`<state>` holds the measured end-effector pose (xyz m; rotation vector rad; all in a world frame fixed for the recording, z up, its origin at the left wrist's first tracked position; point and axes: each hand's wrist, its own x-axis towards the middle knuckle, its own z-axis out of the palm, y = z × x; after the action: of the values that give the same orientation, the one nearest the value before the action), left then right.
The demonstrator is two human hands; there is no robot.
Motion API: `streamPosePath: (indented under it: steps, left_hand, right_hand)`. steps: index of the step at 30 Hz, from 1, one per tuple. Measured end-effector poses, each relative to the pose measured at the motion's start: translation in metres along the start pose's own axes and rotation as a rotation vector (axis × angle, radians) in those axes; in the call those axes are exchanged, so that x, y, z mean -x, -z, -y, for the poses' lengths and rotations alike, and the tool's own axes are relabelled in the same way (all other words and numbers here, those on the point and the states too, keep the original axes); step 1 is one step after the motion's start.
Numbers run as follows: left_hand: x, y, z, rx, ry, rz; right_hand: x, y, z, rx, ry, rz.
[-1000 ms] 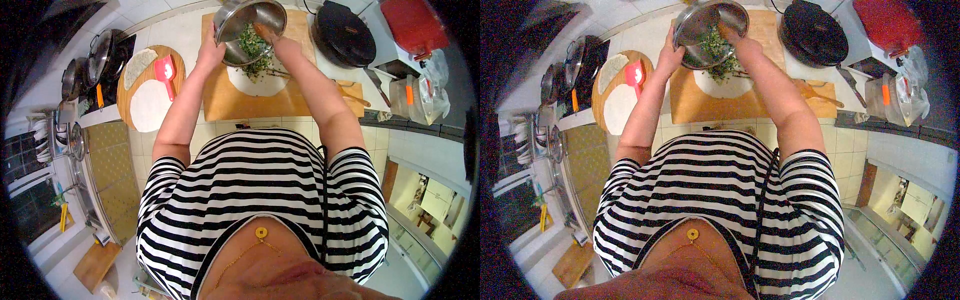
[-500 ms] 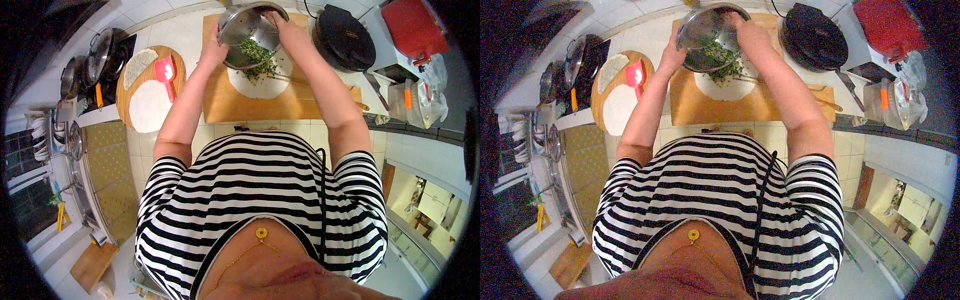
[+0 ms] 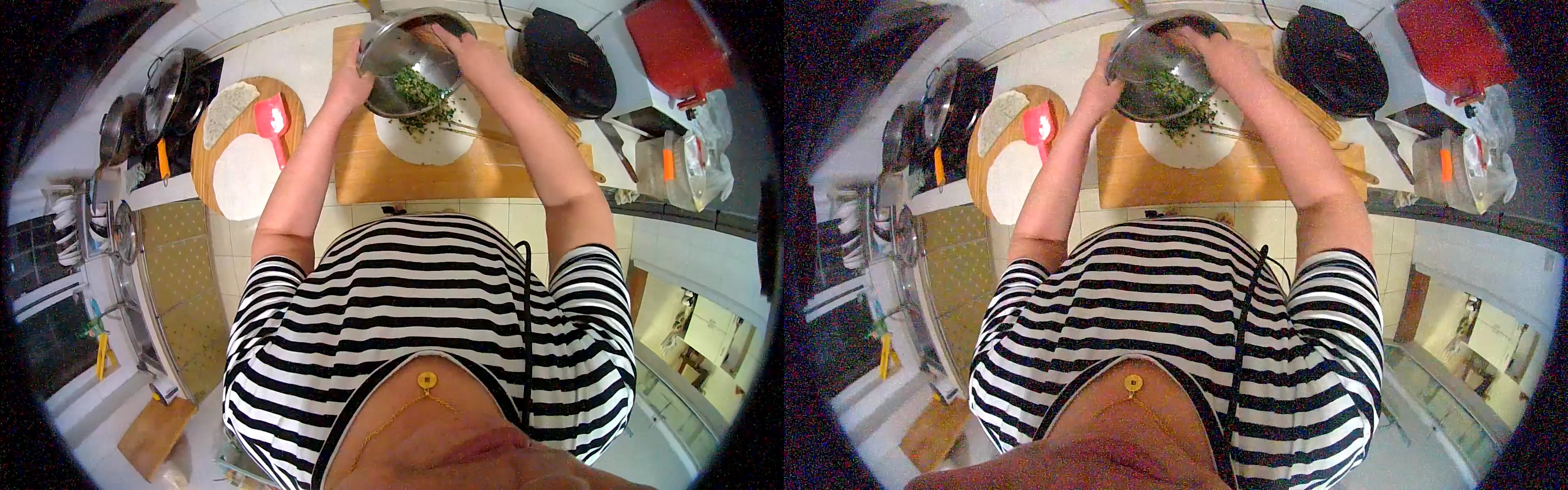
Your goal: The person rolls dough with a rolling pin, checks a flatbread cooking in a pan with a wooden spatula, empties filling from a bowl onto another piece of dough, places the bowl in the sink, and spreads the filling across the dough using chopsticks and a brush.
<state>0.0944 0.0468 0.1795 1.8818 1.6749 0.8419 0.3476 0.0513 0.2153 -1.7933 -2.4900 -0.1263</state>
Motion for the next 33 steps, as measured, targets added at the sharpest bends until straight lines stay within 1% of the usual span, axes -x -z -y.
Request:
streamPosePath:
  steps: [2,3,4,5,6,7,9,11,12,14,15,17,18,20,21,23,24,26,27,28,29,30,31,32,33]
  left_hand:
    - [-0.002,-0.001,-0.005,-0.004,0.008,0.069]
    - [-0.002,0.000,-0.006,-0.006,0.008,0.069]
    - [-0.002,0.001,-0.006,0.057,0.015,0.085]
    - [-0.003,0.002,-0.006,0.121,0.022,0.100]
    - [-0.004,0.004,-0.004,0.120,0.021,0.101]
    - [-0.005,0.007,-0.001,0.066,0.031,0.086]
    - [-0.007,0.008,0.000,0.014,0.043,0.071]
    - [-0.007,0.008,-0.001,0.000,0.047,0.065]
    - [-0.006,0.006,-0.003,0.000,0.050,0.068]
    - [-0.005,0.001,-0.009,0.007,-0.039,-0.002]
    - [-0.005,0.000,-0.011,0.007,-0.042,-0.004]
    - [-0.004,-0.001,-0.011,0.039,-0.013,0.015]
    - [-0.004,-0.001,-0.010,0.038,-0.011,0.014]
    - [-0.004,-0.003,-0.005,0.016,-0.048,-0.006]
    - [-0.002,-0.003,-0.003,0.015,-0.044,-0.002]
    - [0.000,-0.005,-0.002,0.017,-0.052,0.013]
    - [0.001,-0.008,-0.002,0.017,-0.051,0.016]
    - [0.005,-0.012,-0.007,-0.038,-0.132,-0.051]
    - [0.006,-0.012,-0.011,-0.039,-0.132,-0.052]
    - [0.007,-0.013,-0.016,-0.023,-0.091,-0.038]
    - [0.007,-0.012,-0.020,-0.008,-0.051,-0.025]
    - [0.006,-0.015,-0.018,-0.008,-0.052,-0.025]
    - [0.005,-0.019,-0.012,0.013,-0.129,-0.073]
    - [0.005,-0.021,-0.008,0.033,-0.206,-0.122]
    - [0.005,-0.022,-0.006,0.031,-0.206,-0.120]
  right_hand:
    - [-0.017,-0.018,-0.005,0.032,0.028,-0.054]
    - [-0.021,-0.038,-0.008,0.031,0.028,-0.055]
    - [-0.023,-0.066,-0.014,0.092,0.064,0.053]
    - [-0.021,-0.068,-0.013,0.153,0.100,0.160]
    - [-0.016,-0.070,-0.015,0.153,0.099,0.160]
    - [-0.007,-0.073,-0.017,0.129,0.142,0.190]
    - [-0.002,-0.057,-0.016,0.107,0.186,0.223]
    - [-0.006,-0.036,-0.018,-0.042,0.005,0.108]
    - [-0.005,-0.029,-0.015,-0.043,0.005,0.112]
    - [-0.004,-0.017,-0.010,0.123,-0.042,0.108]
    - [-0.008,-0.038,-0.014,0.124,-0.043,0.105]
    - [-0.018,-0.103,-0.023,0.175,-0.012,0.303]
    - [-0.014,-0.107,-0.023,0.175,-0.009,0.303]
    - [-0.005,-0.114,-0.023,0.087,0.115,0.249]
    - [-0.005,-0.116,-0.026,0.083,0.115,0.254]
    - [-0.012,-0.111,-0.035,0.010,-0.085,0.305]
    - [-0.009,-0.092,-0.033,0.010,-0.086,0.308]
    - [0.000,-0.047,-0.021,0.122,-0.134,0.186]
    - [-0.004,-0.050,-0.020,0.094,-0.171,0.277]
    - [-0.010,-0.079,-0.025,0.093,-0.171,0.277]
    - [-0.016,-0.124,-0.032,0.033,-0.128,0.312]
    - [-0.018,-0.149,-0.036,-0.028,-0.085,0.348]
    - [-0.015,-0.148,-0.036,-0.029,-0.085,0.348]
    - [-0.009,-0.142,-0.035,0.000,-0.019,0.301]
    - [-0.001,-0.128,-0.030,0.028,0.048,0.253]
